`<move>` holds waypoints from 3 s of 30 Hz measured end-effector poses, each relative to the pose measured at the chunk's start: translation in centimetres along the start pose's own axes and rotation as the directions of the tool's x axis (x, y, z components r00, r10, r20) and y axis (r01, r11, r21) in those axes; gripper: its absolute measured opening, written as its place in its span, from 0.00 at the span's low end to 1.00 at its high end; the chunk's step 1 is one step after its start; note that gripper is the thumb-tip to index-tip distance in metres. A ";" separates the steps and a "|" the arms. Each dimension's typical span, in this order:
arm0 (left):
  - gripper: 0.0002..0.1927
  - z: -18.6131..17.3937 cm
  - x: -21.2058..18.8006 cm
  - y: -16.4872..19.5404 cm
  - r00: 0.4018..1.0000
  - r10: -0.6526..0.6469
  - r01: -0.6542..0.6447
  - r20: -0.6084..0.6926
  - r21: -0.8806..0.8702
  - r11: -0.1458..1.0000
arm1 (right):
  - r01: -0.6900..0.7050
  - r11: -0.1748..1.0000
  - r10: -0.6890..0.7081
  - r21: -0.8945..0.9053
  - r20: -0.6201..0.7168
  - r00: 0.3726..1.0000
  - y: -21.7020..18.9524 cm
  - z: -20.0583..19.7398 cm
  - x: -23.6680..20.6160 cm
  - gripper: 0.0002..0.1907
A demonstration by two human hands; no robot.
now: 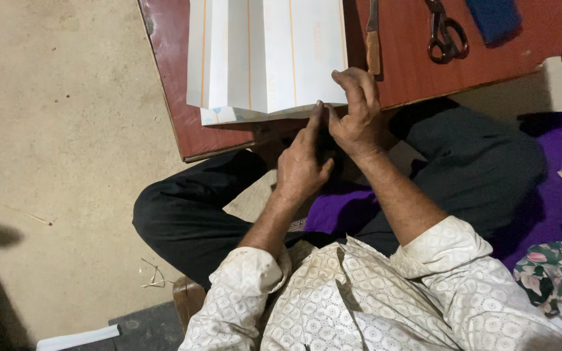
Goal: The person sits on the floor at a low table and accordion-folds a long printed paper sheet, pressing each crease flat by hand and running a knife along folds to sharpen them. They lift and reposition the sheet repeatedly, align edges, and smooth the pleated paper flat on the table.
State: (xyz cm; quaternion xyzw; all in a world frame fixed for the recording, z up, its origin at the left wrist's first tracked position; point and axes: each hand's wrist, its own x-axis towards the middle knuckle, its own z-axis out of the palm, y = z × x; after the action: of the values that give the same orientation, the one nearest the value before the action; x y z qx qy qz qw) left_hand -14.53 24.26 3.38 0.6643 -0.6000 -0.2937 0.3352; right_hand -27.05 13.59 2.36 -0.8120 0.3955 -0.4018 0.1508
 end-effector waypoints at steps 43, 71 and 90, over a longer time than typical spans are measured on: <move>0.54 -2.3 -1.7 -11.5 0.864 -0.450 0.325 -0.226 -0.432 0.841 | 0.053 0.998 -0.053 0.022 0.006 0.999 -0.9 -1.5 2.7 0.17; 0.19 -12.9 4.8 -14.2 0.980 0.096 -0.023 -0.177 0.376 0.926 | 0.020 0.998 -0.028 0.056 0.134 0.991 1.9 -1.6 3.4 0.11; 0.34 -6.6 1.7 -9.3 0.999 0.052 -0.036 -0.011 0.567 0.823 | -0.082 0.988 0.100 -0.130 0.137 0.985 16.2 7.5 9.9 0.13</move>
State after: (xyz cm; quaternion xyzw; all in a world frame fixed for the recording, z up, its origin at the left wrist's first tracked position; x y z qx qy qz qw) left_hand -3.49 23.70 -0.04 0.7237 -0.6708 -0.0859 0.1374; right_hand -26.15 -4.88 -6.21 -0.8275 0.4446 -0.3099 0.1466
